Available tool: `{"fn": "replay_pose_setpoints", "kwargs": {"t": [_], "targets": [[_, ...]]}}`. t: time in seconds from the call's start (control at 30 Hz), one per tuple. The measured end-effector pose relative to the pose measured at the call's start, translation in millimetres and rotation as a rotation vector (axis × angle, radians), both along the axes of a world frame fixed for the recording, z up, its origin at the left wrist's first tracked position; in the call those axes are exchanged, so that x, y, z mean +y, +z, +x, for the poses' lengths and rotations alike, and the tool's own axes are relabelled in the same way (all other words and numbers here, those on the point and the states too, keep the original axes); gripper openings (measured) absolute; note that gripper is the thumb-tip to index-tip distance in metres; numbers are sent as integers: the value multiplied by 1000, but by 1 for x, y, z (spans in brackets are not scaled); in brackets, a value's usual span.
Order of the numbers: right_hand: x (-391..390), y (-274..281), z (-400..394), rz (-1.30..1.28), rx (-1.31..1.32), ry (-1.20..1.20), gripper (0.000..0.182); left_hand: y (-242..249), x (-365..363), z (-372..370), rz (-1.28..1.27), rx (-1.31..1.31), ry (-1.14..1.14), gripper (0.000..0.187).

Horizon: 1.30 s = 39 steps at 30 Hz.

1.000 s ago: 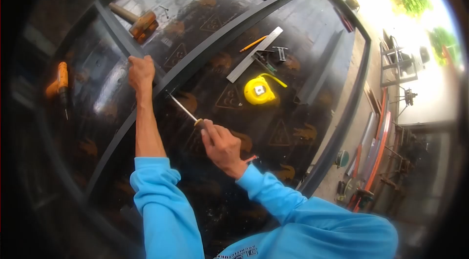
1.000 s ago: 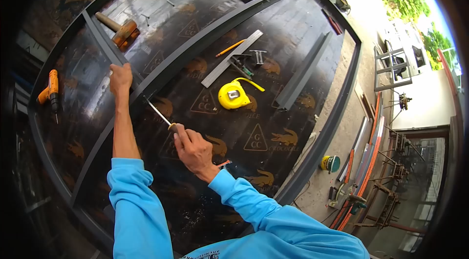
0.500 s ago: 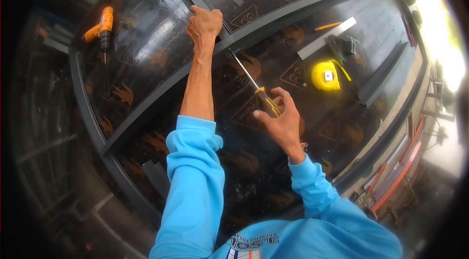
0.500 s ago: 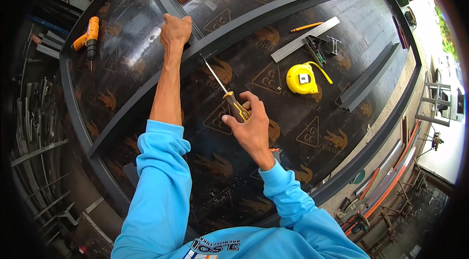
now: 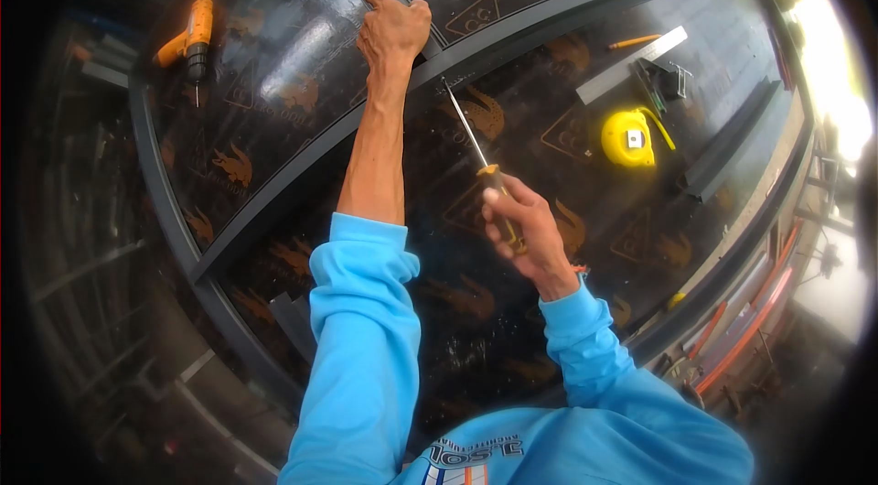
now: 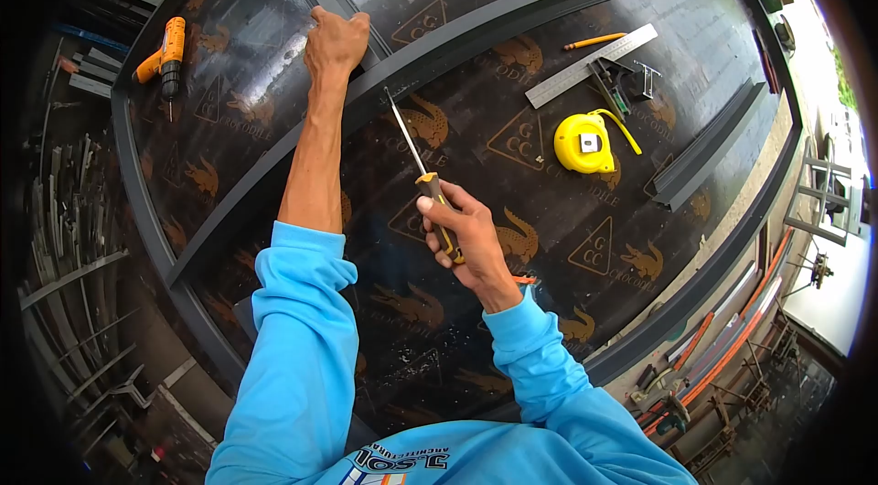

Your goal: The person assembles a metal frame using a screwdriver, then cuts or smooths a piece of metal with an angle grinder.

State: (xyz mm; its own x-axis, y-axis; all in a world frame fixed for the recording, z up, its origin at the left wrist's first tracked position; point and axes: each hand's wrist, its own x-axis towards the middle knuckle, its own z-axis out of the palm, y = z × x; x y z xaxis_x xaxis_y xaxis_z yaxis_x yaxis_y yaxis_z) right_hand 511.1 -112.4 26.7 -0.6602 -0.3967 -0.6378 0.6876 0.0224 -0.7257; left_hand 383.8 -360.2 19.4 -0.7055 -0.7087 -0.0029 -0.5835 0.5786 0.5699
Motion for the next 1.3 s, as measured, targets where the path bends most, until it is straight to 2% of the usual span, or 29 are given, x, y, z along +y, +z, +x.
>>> {"fn": "replay_pose_setpoints", "kwargs": {"t": [0.03,0.07,0.1,0.17,0.37,0.43,0.5,0.53,0.57,0.63,0.7,0.73,0.77,0.83,0.9,0.93,0.97,1.0,1.03,1.07,1.1,1.17,1.2,1.23,1.3], "targets": [[-2,0,3,-35,-49,-18,40,2,2,0,29,-12,1,67],[-5,-11,16,424,756,39,38,5,1,-2,58,-16,5,69],[-7,-18,18,424,752,34,38,3,-1,-2,57,-19,0,69],[-6,-26,14,711,1239,30,39,-2,0,-4,-8,-9,1,72],[-3,-21,0,760,1317,66,37,-8,-1,-3,-42,-9,-26,74],[-2,-21,-6,477,1077,21,35,-9,-1,-4,-29,-9,-20,75],[11,3,-31,73,97,36,35,-10,-1,-6,-7,-14,-12,76],[13,6,-36,-20,-131,-25,43,-10,1,-4,-21,-19,-9,75],[16,4,-41,-14,-131,-29,43,-10,2,-4,-42,-14,-7,75],[26,2,-50,-316,-443,-73,48,-10,5,0,-42,-8,-14,74],[30,4,-54,-307,-407,-51,48,-3,5,0,-83,-27,-48,64],[29,3,-53,-216,-289,6,47,4,2,0,6,-116,-61,68],[28,3,-54,-126,-158,62,47,9,-5,8,-21,-98,-57,68],[23,9,-40,25,131,126,44,6,-28,22,-160,59,-215,66],[21,-7,-21,427,737,88,38,19,-55,27,-383,161,-630,69],[17,-10,-13,530,940,44,36,19,-60,24,-659,9,-815,66],[14,-13,-9,631,1142,3,34,17,-65,15,-660,12,-802,66],[13,-22,-8,642,1322,-1,35,13,-71,3,-592,-35,-982,57],[10,-23,-6,637,1327,11,35,10,-78,-10,-522,-75,-1156,50],[8,-19,-4,696,1371,96,36,11,-84,-21,-436,-98,-1166,33],[7,-16,-4,757,1415,182,37,14,-83,-22,-434,-88,-1149,33],[7,-18,-5,770,1435,249,40,11,-81,-18,-342,-78,-1147,44],[6,-18,-5,777,1402,273,40,2,-84,-17,-349,137,-1154,58],[4,-19,-5,783,1368,299,40,-8,-88,-16,-352,139,-1143,58],[0,-17,-5,784,1342,348,42,-16,-87,-16,-372,321,-1157,57]]}}
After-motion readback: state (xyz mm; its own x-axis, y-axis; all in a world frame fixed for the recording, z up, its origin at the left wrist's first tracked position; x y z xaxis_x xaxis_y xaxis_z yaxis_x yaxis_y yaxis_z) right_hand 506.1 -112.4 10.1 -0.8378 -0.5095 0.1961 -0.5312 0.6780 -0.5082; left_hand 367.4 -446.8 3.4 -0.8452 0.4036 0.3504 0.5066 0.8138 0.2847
